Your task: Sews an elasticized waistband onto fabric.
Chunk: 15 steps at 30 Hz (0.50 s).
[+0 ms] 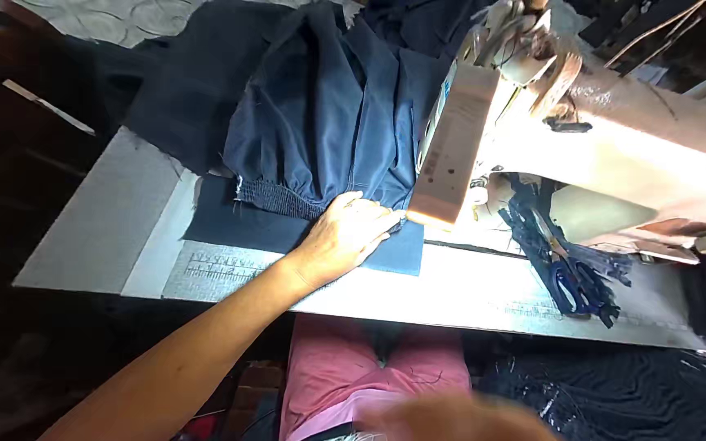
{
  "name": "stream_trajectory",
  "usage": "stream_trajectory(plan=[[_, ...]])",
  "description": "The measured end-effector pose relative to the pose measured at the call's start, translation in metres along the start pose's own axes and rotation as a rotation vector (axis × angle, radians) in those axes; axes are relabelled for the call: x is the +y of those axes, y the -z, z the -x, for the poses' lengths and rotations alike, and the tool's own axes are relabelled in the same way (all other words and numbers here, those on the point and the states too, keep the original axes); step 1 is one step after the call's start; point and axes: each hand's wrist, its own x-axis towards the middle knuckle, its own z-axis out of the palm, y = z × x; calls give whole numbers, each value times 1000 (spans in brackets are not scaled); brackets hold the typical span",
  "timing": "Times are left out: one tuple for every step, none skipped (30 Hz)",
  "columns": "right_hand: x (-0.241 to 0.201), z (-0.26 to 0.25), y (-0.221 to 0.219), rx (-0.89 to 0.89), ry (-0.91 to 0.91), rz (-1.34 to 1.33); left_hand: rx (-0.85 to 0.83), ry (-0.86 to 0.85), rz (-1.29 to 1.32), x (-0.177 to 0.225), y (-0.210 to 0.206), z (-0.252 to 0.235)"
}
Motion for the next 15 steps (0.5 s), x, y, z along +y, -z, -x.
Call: stream_trajectory(plan=[[34, -9, 10, 114, 82, 217, -23, -5, -6, -1, -1, 0], [68, -16, 19, 253, 123, 483, -45, -10, -13, -2, -2, 1], [98, -19, 27, 342, 111, 731, -72, -18, -32, -3, -3, 1], [119, -19, 34, 320, 36, 945, -91, -29, -48, -4, -4, 0], [131, -18, 39, 242, -58, 1129, -96, -42, -62, -5, -6, -1], [136, -18, 39, 161, -137, 1279, -94, -54, -78, -6, -7, -2], [136, -20, 36, 105, -183, 1394, -91, -63, -91, -5, -8, -4], [132, -23, 31, 73, -216, 1460, -88, -69, -103, -3, -8, -6], [128, -27, 27, 46, -255, 1494, -94, -71, -111, -1, -7, -7], [123, -31, 23, 13, -297, 1518, -115, -70, -122, 1, -6, -8], [118, -35, 21, -34, -345, 1535, -137, -68, -136, 3, -5, -10], [114, -37, 20, -92, -384, 1557, -156, -66, -144, 5, -4, -12], [112, -37, 20, -139, -389, 1583, -171, -67, -150, 6, -4, -14], [112, -34, 22, -166, -354, 1613, -182, -67, -153, 6, -4, -15], [112, -31, 25, -182, -314, 1633, -194, -67, -152, 7, -3, -16]])
